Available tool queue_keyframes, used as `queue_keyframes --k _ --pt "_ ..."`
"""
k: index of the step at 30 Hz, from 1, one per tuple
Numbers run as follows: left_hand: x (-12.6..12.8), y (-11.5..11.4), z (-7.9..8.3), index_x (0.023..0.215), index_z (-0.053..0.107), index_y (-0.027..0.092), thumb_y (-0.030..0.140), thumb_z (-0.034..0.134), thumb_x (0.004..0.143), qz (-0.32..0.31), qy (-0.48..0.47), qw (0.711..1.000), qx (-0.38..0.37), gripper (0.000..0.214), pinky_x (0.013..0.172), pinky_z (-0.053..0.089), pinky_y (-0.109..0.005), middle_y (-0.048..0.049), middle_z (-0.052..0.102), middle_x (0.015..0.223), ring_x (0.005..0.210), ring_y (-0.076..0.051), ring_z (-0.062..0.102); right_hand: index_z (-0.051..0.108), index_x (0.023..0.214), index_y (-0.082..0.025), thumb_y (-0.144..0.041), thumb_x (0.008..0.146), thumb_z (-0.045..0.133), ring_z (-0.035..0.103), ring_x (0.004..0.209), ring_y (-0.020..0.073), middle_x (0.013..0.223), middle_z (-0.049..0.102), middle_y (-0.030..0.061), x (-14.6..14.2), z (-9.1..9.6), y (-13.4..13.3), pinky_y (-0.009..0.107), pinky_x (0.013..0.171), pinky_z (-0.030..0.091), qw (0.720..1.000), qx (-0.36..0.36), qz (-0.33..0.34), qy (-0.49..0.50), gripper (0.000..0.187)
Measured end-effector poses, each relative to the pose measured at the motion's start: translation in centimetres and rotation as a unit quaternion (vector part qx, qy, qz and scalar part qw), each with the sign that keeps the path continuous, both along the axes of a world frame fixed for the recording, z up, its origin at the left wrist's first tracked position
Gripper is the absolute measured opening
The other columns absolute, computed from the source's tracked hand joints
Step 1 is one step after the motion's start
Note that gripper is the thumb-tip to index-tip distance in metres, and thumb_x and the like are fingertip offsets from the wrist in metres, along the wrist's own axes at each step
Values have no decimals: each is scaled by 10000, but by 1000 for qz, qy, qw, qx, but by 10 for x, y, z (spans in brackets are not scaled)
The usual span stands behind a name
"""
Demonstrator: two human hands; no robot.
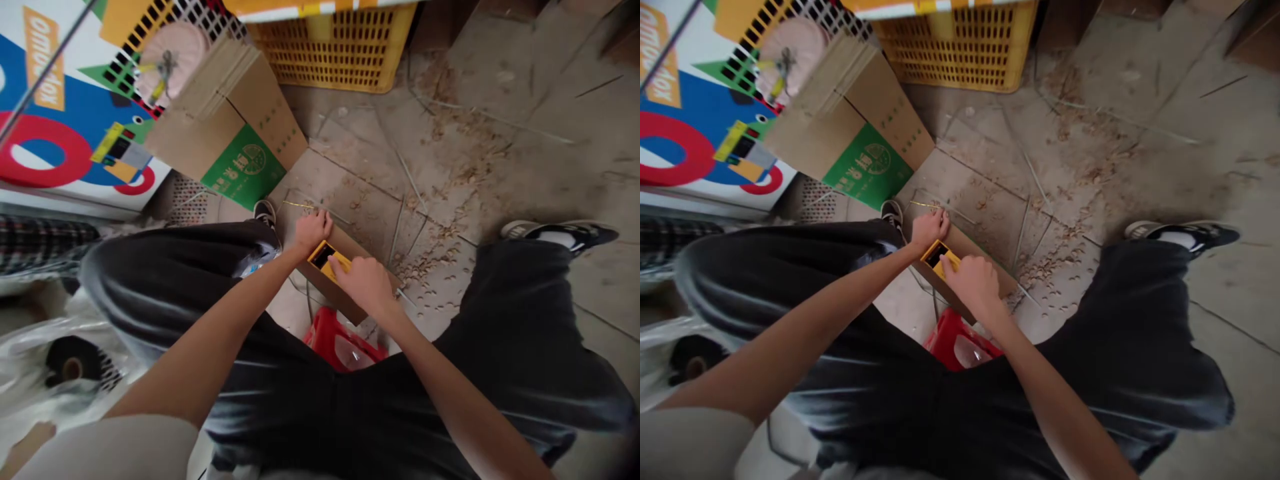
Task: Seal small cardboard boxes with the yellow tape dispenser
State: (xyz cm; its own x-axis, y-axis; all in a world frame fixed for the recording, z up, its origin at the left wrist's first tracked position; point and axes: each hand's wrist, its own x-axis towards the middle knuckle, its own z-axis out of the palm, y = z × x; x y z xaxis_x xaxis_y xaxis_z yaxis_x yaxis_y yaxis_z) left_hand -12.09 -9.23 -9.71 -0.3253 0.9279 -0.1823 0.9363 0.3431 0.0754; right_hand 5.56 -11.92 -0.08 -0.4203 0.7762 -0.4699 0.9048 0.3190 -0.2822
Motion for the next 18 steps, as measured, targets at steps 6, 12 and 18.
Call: queue_keyframes --k 6,12,18 --pt "-2 1 3 1102 640 190 418 168 1040 8 22 1000 4 527 787 461 -308 -126 738 1007 890 -223 693 695 873 -95 -690 969 257 714 716 323 743 713 209 53 -2 -22 350 618 452 1000 23 -15 -9 744" --pt "-2 -4 7 1215 573 168 336 273 1026 -14 23 997 76 393 960 465 -369 -163 659 1203 1118 -261 631 686 908 -99 -692 957 310 702 718 309 765 719 196 78 -12 -42 344 641 439 996 42 -74 4 704" --pt "20 -19 6 1322 511 130 167 327 973 -87 -23 989 120 396 1123 401 -402 -181 583 1334 1311 -248 514 703 910 -103 -669 955 328 715 798 315 805 732 194 79 -12 -43 340 696 473 995 30 -91 9 679"
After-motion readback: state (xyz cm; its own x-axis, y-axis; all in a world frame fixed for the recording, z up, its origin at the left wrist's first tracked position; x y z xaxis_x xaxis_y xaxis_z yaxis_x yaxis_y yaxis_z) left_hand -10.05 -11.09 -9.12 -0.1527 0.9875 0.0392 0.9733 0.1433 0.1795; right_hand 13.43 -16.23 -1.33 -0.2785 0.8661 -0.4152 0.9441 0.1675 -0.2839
